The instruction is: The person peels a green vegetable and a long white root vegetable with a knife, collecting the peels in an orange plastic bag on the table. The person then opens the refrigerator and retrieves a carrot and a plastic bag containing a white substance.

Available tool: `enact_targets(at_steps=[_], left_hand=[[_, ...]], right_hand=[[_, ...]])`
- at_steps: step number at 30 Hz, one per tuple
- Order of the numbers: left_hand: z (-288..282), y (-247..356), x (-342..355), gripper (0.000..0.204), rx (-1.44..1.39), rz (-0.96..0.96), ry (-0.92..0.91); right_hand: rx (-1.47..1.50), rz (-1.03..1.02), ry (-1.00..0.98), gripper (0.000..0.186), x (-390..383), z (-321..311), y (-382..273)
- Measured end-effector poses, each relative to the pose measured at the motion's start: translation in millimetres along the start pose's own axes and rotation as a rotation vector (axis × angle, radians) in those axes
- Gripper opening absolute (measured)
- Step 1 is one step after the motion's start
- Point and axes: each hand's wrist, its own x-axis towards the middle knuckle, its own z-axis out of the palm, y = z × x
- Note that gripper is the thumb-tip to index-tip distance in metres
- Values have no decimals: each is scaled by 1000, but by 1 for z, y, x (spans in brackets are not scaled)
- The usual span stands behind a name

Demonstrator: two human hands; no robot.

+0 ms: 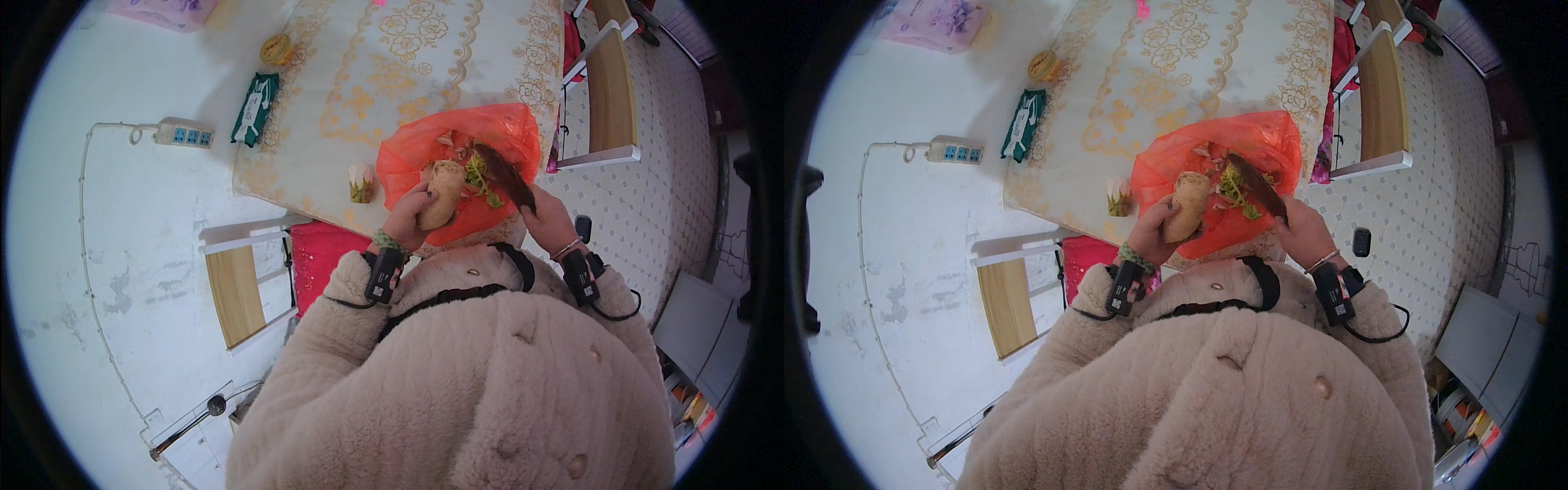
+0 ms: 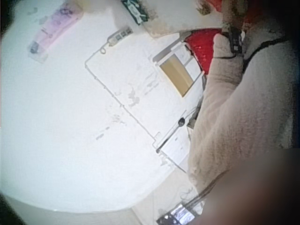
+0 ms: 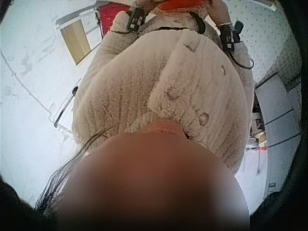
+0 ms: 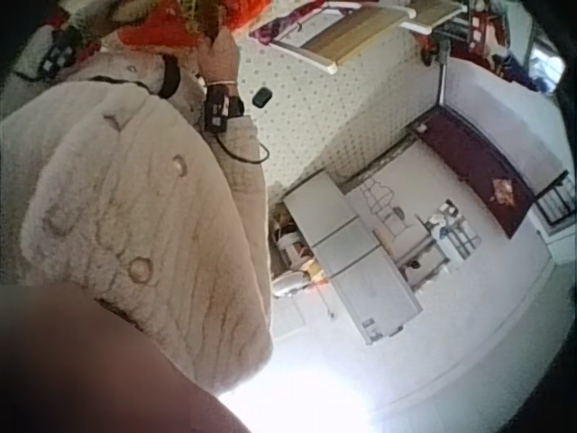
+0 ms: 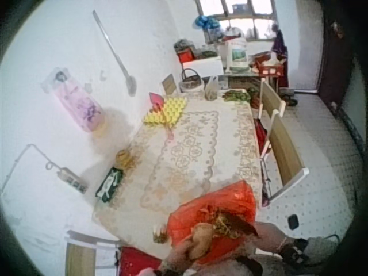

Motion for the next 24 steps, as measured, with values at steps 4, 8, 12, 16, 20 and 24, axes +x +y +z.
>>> enact_targets(at_steps=[4, 8, 12, 16, 20, 24], left_hand=[[-3, -10, 8, 44, 56, 22, 137], [-8, -14, 12, 40, 118, 2, 264], [-12, -11, 12, 40, 158, -34, 362], [-9, -9, 11, 41, 68, -48, 291], [-1, -9, 8, 41, -43, -9, 150], [2, -8, 8, 43, -99, -37, 115]], right_hand=[[-128, 14, 149, 27, 0, -3, 11], [-222, 59, 297, 25, 7, -13, 21], [-192, 114, 289, 25, 7, -25, 23], [-128, 95, 197, 25, -5, -28, 14], [-81, -7, 87, 25, -21, -22, -6], [-82, -166, 48, 28, -27, -15, -27]])
